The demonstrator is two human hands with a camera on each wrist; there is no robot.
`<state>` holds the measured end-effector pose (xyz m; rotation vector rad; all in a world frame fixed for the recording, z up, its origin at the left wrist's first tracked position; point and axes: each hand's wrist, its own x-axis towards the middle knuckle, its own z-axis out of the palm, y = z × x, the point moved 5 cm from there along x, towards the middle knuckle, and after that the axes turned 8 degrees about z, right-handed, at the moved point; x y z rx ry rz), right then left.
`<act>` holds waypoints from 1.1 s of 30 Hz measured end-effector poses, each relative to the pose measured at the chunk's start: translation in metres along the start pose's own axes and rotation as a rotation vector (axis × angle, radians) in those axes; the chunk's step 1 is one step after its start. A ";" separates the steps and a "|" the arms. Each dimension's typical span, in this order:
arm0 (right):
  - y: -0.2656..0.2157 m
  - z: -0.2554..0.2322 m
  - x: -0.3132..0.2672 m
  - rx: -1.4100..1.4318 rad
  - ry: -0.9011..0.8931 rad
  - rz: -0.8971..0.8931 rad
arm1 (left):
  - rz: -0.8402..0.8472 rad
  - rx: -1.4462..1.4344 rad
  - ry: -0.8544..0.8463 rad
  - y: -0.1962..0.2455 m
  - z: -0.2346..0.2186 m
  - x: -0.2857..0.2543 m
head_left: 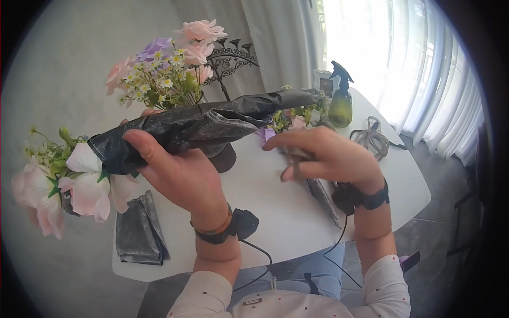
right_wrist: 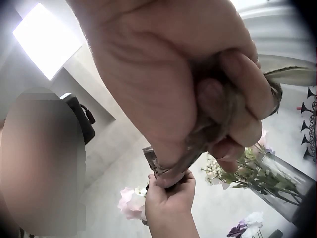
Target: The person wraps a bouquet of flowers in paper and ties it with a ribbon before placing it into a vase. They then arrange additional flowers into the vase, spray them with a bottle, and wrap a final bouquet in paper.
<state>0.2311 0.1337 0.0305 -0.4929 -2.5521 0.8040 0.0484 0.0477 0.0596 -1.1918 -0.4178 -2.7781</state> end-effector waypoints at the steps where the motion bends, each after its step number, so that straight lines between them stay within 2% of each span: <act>1: -0.003 0.006 0.003 0.002 0.001 0.001 | -0.008 -0.006 0.010 -0.001 0.002 -0.004; 3: -0.002 0.024 0.010 0.065 -0.081 0.045 | -0.020 -0.010 0.017 -0.002 0.002 -0.006; 5: 0.005 0.032 0.015 0.094 -0.051 0.029 | 0.032 0.064 0.025 -0.002 0.001 -0.006; 7: 0.010 0.029 0.017 -0.018 -0.030 0.035 | 0.044 0.113 0.008 0.001 0.004 -0.005; 11: 0.024 0.026 0.014 -0.021 -0.022 0.042 | 0.125 0.191 -0.046 0.011 0.007 -0.002; 13: 0.029 0.026 0.014 -0.076 -0.132 0.082 | 0.128 0.198 -0.065 0.012 0.005 0.002; 15: 0.039 0.017 0.013 -0.122 -0.110 0.109 | 0.146 0.219 -0.070 0.014 0.005 0.004; 17: 0.056 -0.003 0.014 -0.249 -0.040 0.179 | 0.150 0.259 -0.069 0.016 0.003 0.005; 19: 0.068 -0.034 0.009 -0.409 0.060 0.324 | 0.132 0.241 -0.043 0.016 -0.002 0.007; 24: 0.137 -0.143 -0.029 -0.890 0.324 0.568 | 0.066 0.225 -0.077 0.021 -0.007 0.012; 25: 0.144 -0.165 -0.040 -0.986 0.398 0.644 | 0.063 0.223 -0.054 0.022 -0.009 0.013; 27: 0.134 -0.197 -0.063 -1.023 0.665 0.722 | 0.078 0.236 -0.032 0.024 -0.009 0.015; 28: 0.135 -0.200 -0.065 -1.036 0.658 0.717 | 0.076 0.235 -0.019 0.023 -0.011 0.015; 30: 0.141 -0.203 -0.079 -0.979 0.946 0.717 | 0.086 0.215 -0.024 0.023 -0.011 0.015; 31: 0.155 -0.196 -0.082 -0.946 0.929 0.728 | 0.087 0.212 -0.015 0.025 -0.011 0.015; 32: 0.181 -0.186 -0.081 -1.070 0.780 0.725 | 0.062 0.224 0.011 0.025 -0.011 0.015; 33: 0.191 -0.171 -0.081 -0.978 0.721 0.763 | 0.038 0.238 0.036 0.026 -0.012 0.015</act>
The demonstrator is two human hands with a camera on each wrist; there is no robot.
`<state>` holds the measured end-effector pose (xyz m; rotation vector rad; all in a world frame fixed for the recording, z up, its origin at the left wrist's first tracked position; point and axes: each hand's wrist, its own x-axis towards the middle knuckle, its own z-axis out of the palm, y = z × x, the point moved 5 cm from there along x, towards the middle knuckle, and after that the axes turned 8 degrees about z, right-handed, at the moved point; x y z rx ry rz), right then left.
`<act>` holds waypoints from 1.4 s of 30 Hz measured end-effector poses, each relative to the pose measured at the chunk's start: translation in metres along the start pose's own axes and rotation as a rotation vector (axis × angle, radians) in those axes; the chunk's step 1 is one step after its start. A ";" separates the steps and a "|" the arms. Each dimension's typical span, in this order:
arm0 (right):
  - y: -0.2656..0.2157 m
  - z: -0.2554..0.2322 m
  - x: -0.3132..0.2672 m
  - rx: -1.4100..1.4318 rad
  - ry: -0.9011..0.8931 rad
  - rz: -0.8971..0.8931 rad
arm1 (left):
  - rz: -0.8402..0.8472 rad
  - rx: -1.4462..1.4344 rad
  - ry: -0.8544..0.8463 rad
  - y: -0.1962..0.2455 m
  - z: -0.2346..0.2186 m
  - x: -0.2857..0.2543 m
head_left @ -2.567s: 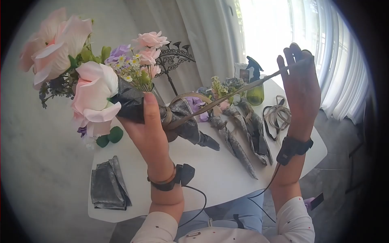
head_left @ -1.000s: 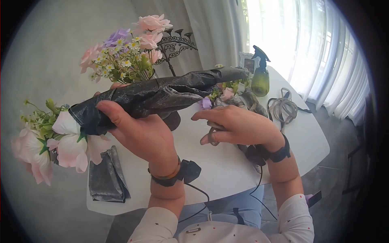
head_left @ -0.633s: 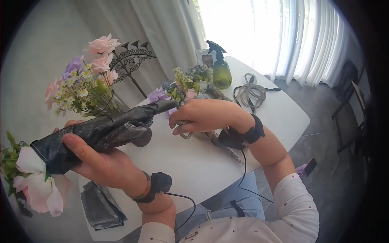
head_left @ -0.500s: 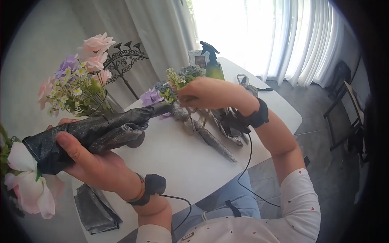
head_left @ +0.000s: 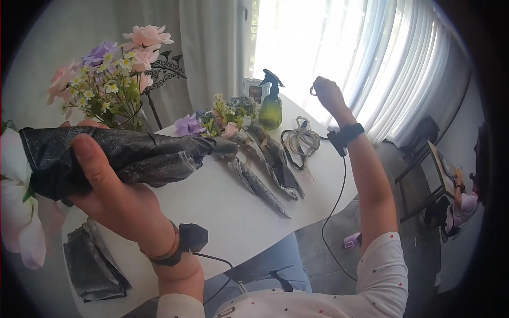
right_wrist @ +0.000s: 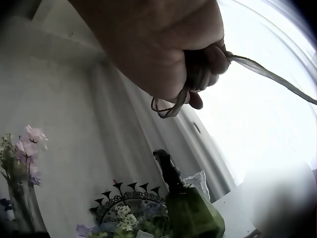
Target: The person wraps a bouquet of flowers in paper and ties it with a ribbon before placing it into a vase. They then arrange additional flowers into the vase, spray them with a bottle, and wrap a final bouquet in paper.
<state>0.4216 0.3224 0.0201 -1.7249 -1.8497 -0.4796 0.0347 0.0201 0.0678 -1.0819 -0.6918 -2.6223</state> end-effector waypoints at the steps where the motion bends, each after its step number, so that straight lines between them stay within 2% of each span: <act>1: 0.000 0.020 -0.009 0.046 -0.057 -0.063 | 0.005 -0.001 0.003 0.002 0.000 0.000; 2: 0.009 0.052 -0.013 0.041 -0.137 -0.126 | -0.031 0.008 0.004 0.001 0.000 0.000; 4: 0.010 0.089 -0.029 0.195 -0.445 -0.032 | -0.065 0.017 0.005 0.000 -0.003 0.001; 5: 0.004 0.093 -0.041 0.253 -0.535 0.004 | -0.099 0.017 -0.010 -0.001 -0.004 0.000; 6: -0.005 0.095 -0.052 0.214 -0.591 -0.097 | -0.134 0.015 -0.025 -0.004 -0.004 0.000; 8: -0.022 0.090 -0.071 0.081 -0.755 -0.128 | -0.122 -0.012 -0.028 -0.004 -0.003 0.000; 10: -0.028 0.074 -0.075 0.056 -0.792 -0.138 | -0.110 -0.032 -0.029 -0.004 -0.004 0.000; 11: -0.031 0.073 -0.076 0.031 -0.829 -0.151 | -0.135 -0.035 -0.118 -0.006 -0.002 0.001; 12: -0.026 0.081 -0.073 0.037 -0.832 -0.164 | -0.157 -0.033 -0.206 -0.007 -0.001 0.001; 14: -0.018 0.088 -0.059 0.025 -0.542 -0.257 | -0.124 -0.095 -0.188 -0.010 0.003 0.000; 17: -0.032 0.071 -0.057 0.164 -0.609 -0.189 | -0.142 -0.067 -0.255 -0.011 0.005 -0.001; 19: -0.053 0.046 -0.064 0.244 -0.627 -0.185 | -0.206 -0.050 -0.499 -0.013 0.014 -0.003; 21: -0.066 0.033 -0.066 0.387 -0.686 -0.110 | -0.241 -0.003 -0.547 -0.016 0.017 -0.007; 22: -0.075 0.028 -0.068 0.397 -0.680 -0.122 | -0.276 -0.019 -0.588 -0.015 0.020 -0.008; 24: -0.099 0.008 -0.068 0.783 -0.558 -0.154 | -0.262 0.033 -0.616 -0.022 0.024 -0.013; 25: -0.120 -0.013 -0.077 0.869 -0.549 -0.186 | -0.269 0.077 -0.644 -0.028 0.026 -0.016; 27: -0.169 -0.064 -0.111 1.201 -0.663 -0.321 | -0.255 0.076 -0.716 -0.035 0.034 -0.023; 28: -0.186 -0.071 -0.129 1.324 -0.730 -0.378 | -0.255 0.068 -0.785 -0.039 0.040 -0.028; 29: -0.200 -0.075 -0.145 1.448 -0.796 -0.434 | -0.308 0.087 -0.780 -0.044 0.043 -0.034; 30: -0.210 -0.074 -0.159 1.459 -0.788 -0.427 | -0.307 0.090 -0.794 -0.052 0.047 -0.040; 32: -0.226 -0.071 -0.177 1.379 -0.653 -0.456 | -0.451 0.002 -0.759 -0.073 0.049 -0.055; 34: -0.232 -0.058 -0.180 1.452 -0.576 -0.376 | -0.422 0.016 -0.781 -0.077 0.045 -0.060; 36: -0.233 -0.054 -0.180 1.530 -0.487 -0.289 | -0.361 -0.004 -0.933 -0.080 0.041 -0.062; 37: -0.233 -0.050 -0.176 1.645 -0.576 -0.180 | -0.357 0.001 -0.957 -0.077 0.039 -0.059; 38: -0.233 -0.046 -0.173 1.754 -0.664 -0.071 | -0.441 0.016 -0.990 -0.075 0.033 -0.056; 39: -0.236 -0.040 -0.171 1.824 -0.643 -0.074 | -0.525 0.031 -1.019 -0.073 0.028 -0.053; 42: -0.245 -0.052 -0.164 2.018 -0.563 -0.059 | -0.426 0.116 -1.048 -0.067 0.018 -0.035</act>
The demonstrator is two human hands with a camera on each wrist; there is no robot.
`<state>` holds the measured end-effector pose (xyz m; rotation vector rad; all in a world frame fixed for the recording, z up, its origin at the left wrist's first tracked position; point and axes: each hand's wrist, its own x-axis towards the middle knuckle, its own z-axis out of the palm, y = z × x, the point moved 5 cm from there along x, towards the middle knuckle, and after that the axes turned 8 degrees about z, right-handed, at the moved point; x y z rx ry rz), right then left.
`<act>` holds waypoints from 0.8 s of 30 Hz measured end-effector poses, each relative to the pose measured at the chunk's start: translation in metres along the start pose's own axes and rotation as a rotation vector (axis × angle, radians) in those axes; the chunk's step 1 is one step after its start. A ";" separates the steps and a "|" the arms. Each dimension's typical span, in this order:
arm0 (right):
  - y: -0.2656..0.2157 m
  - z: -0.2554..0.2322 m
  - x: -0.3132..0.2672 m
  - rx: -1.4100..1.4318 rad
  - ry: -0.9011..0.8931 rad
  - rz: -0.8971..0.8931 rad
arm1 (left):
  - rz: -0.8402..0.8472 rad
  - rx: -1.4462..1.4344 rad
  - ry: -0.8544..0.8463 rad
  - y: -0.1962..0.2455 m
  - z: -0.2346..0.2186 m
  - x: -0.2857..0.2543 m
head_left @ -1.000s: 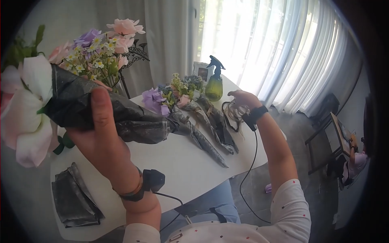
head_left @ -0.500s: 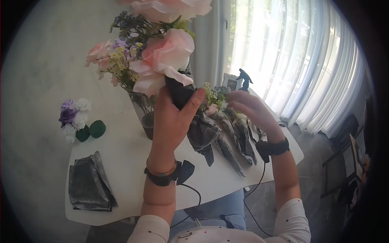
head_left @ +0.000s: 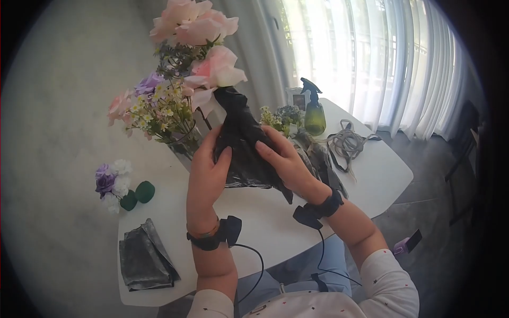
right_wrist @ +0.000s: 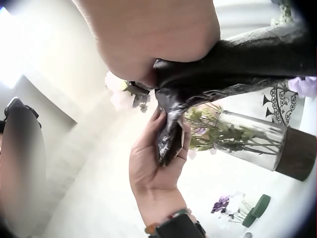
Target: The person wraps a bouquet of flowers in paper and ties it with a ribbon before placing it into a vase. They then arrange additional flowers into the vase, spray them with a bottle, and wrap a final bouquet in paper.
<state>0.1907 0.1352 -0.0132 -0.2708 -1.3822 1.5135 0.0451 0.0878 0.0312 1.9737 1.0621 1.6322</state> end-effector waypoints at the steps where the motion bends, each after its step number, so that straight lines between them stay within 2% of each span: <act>1: -0.005 0.005 0.002 0.000 -0.001 -0.005 | 0.010 -0.060 -0.001 0.008 -0.001 -0.002; 3: -0.006 0.017 0.006 0.289 -0.065 0.165 | 0.042 -0.103 0.038 0.018 -0.002 -0.004; 5: 0.001 0.021 0.010 0.296 -0.095 0.146 | 0.068 -0.141 0.080 0.025 0.000 -0.007; 7: 0.012 0.019 0.014 0.302 -0.123 0.127 | 0.088 0.100 0.160 0.029 -0.003 -0.010; 9: 0.027 0.012 0.016 0.329 -0.177 0.194 | 0.117 0.176 0.186 0.030 -0.005 -0.010; 13: 0.045 0.004 0.019 0.407 -0.158 0.198 | 0.201 0.339 0.258 0.039 -0.010 -0.011; 15: 0.044 0.005 0.017 0.427 -0.113 0.152 | 0.215 0.358 0.249 0.037 -0.011 -0.010; 19: 0.047 0.005 0.009 0.564 -0.036 0.182 | 0.228 0.374 0.199 0.041 -0.007 -0.010; 21: 0.045 0.005 0.006 0.409 0.008 0.073 | 0.226 0.369 0.158 0.046 -0.002 -0.012; 24: 0.049 -0.006 0.005 0.328 0.020 0.123 | 0.258 0.384 0.114 0.048 0.001 -0.012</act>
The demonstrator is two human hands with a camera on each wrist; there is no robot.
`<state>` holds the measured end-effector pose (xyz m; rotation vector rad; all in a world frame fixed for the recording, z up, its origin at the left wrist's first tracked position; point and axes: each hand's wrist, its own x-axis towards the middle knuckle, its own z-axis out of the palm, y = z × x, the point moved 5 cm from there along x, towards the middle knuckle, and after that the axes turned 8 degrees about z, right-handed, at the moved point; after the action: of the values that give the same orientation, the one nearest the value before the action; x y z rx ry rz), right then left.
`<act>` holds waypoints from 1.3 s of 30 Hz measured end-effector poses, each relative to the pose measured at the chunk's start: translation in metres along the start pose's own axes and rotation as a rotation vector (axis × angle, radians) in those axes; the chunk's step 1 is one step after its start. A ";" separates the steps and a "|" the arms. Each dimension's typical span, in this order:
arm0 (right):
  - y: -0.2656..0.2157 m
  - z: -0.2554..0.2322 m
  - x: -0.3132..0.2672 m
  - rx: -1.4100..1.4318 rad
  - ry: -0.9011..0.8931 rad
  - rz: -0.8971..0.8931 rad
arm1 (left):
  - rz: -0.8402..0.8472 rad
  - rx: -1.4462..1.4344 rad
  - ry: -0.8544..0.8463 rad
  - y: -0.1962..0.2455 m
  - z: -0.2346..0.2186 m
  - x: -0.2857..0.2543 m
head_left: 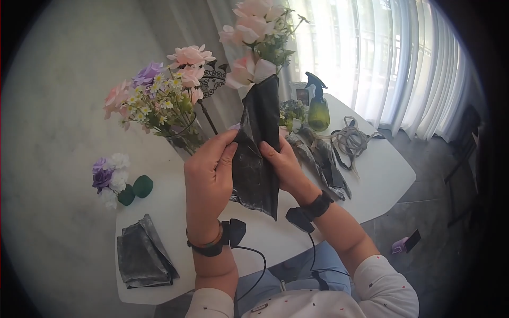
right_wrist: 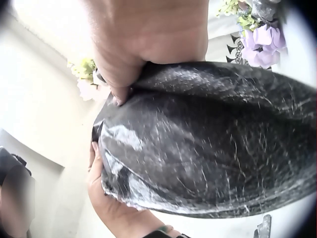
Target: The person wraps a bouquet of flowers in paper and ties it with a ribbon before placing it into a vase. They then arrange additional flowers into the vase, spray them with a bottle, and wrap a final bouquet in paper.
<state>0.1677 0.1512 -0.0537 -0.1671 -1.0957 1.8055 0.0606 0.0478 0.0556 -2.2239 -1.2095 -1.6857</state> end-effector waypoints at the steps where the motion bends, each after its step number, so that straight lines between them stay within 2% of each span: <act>1: -0.001 -0.005 0.000 0.000 0.001 0.001 | 0.036 0.018 0.002 0.002 0.000 0.000; 4: 0.001 -0.016 0.002 -0.093 -0.036 -0.023 | 0.015 0.048 -0.016 0.008 -0.003 -0.001; 7: 0.008 -0.021 0.001 0.023 -0.029 0.001 | -0.006 0.092 -0.049 0.013 -0.001 0.000; 9: 0.007 -0.025 0.000 0.114 0.160 -0.053 | -0.015 0.092 -0.051 0.013 0.001 0.001; 10: 0.008 -0.028 0.000 0.114 0.160 -0.053 | -0.024 0.090 -0.055 0.012 0.001 0.001; 12: 0.005 -0.037 0.000 -0.110 0.176 -0.102 | -0.005 0.079 -0.074 0.015 0.002 0.000; 17: -0.005 -0.040 -0.007 -0.229 0.209 -0.149 | 0.055 0.129 -0.107 0.022 0.003 -0.004; 19: -0.009 -0.047 -0.006 -0.256 0.226 -0.159 | -0.051 0.176 -0.063 0.023 -0.006 -0.007; 21: -0.005 -0.048 -0.004 -0.162 0.093 -0.115 | -0.089 0.193 -0.055 0.025 -0.014 -0.008; 22: -0.005 -0.049 -0.005 -0.160 0.096 -0.115 | -0.126 0.214 -0.038 0.024 -0.019 -0.008; 24: 0.000 -0.045 -0.005 0.059 0.032 -0.047 | -0.103 0.204 0.013 0.016 -0.027 -0.010; 26: -0.002 -0.041 -0.007 0.098 0.075 -0.062 | -0.263 0.287 -0.119 0.003 -0.033 -0.013; 27: -0.003 -0.041 -0.009 0.135 0.117 -0.078 | -0.266 0.289 -0.115 -0.002 -0.036 -0.014; 29: 0.001 -0.044 -0.008 0.082 0.121 -0.113 | -0.362 0.386 -0.324 -0.020 -0.031 -0.020; 30: 0.001 -0.045 -0.008 0.031 0.126 -0.153 | -0.373 0.390 -0.314 -0.025 -0.031 -0.021; 32: 0.002 -0.041 -0.009 -0.001 0.105 -0.153 | -0.373 0.382 -0.465 -0.032 -0.022 -0.017; 33: 0.002 -0.039 -0.010 -0.030 0.095 -0.167 | -0.475 0.389 -0.468 -0.037 -0.022 -0.015; 34: 0.001 -0.037 -0.011 -0.034 0.078 -0.157 | -0.485 0.394 -0.451 -0.039 -0.021 -0.014; 36: -0.004 -0.033 -0.014 -0.092 0.079 -0.177 | -0.421 0.089 -0.271 -0.046 -0.017 -0.011; 37: -0.007 -0.034 -0.015 -0.102 0.100 -0.197 | -0.426 0.093 -0.256 -0.052 -0.016 -0.011; 39: -0.017 -0.031 -0.019 -0.152 0.137 -0.251 | -0.298 0.034 -0.452 -0.058 -0.004 -0.014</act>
<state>0.2059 0.1574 -0.0657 -0.2300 -1.1042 1.4679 0.0200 0.0781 0.0241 -2.5964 -1.7272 -1.2542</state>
